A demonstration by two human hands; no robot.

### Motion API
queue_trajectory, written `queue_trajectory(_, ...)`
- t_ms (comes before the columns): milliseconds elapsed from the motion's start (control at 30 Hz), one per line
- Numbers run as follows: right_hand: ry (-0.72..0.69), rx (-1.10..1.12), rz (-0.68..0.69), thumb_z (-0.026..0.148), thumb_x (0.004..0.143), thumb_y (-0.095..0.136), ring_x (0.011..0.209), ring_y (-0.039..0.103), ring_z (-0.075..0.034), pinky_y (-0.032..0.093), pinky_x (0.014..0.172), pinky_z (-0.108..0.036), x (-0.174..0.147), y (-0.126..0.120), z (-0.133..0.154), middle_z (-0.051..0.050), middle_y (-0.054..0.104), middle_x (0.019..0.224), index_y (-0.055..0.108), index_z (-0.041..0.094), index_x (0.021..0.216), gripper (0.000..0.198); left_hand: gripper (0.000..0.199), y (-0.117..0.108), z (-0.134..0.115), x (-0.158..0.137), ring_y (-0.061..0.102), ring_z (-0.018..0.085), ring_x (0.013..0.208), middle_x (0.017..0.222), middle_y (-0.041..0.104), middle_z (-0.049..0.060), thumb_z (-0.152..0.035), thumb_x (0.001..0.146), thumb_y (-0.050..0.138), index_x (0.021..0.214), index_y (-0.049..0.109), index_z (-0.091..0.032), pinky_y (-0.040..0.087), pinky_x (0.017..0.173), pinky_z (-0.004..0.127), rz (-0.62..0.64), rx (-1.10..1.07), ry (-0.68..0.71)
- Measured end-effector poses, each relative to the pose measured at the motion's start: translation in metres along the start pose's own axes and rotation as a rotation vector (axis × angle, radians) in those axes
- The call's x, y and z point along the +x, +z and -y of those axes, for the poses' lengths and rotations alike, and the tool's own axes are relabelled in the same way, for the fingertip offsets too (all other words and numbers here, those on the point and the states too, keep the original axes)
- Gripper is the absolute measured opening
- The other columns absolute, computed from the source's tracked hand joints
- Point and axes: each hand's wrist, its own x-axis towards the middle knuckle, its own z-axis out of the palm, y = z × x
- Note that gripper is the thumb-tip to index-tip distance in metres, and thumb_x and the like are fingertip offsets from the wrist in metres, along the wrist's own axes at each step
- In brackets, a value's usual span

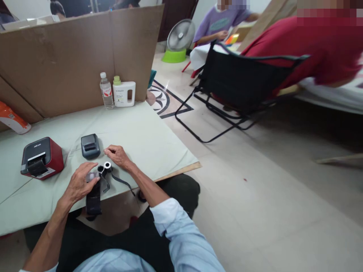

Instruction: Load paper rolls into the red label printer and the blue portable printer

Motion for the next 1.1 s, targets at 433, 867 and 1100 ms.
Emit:
queue_trajectory(433, -0.009, -0.021, 0.015, 0.04, 0.091, 0.059, 0.069, 0.052, -0.013, 0.041, 0.065, -0.026, -0.001, 0.001, 0.003, 0.0, 0.061, 0.072, 0.069, 0.016, 0.079, 0.029, 0.043, 0.0, 0.016, 0.008, 0.064, 0.027, 0.125, 0.131, 0.07, 0.01, -0.017, 0.09, 0.06, 0.133, 0.066, -0.024, 0.052, 0.11, 0.048, 0.004, -0.033, 0.011)
queue_trajectory(867, -0.144, -0.292, 0.212, 0.041, 0.083, 0.08, 0.077, 0.059, -0.015, 0.051, 0.076, -0.031, 0.036, 0.003, -0.015, -0.005, 0.066, 0.109, 0.064, 0.02, 0.136, 0.059, 0.077, -0.017, 0.107, 0.057, 0.048, 0.039, 0.145, 0.16, 0.045, 0.019, -0.05, 0.083, 0.077, 0.15, 0.053, -0.02, 0.055, 0.107, 0.052, -0.048, 0.042, -0.162)
queue_trajectory(1100, -0.223, -0.489, 0.184, 0.044, 0.086, 0.08, 0.077, 0.059, -0.017, 0.051, 0.076, -0.031, 0.042, 0.013, -0.021, -0.002, 0.064, 0.097, 0.064, 0.022, 0.138, 0.059, 0.071, 0.002, 0.111, 0.051, 0.049, 0.036, 0.146, 0.161, 0.047, 0.017, -0.047, 0.089, 0.072, 0.151, 0.053, -0.019, 0.05, 0.116, 0.051, -0.159, 0.064, -0.129)
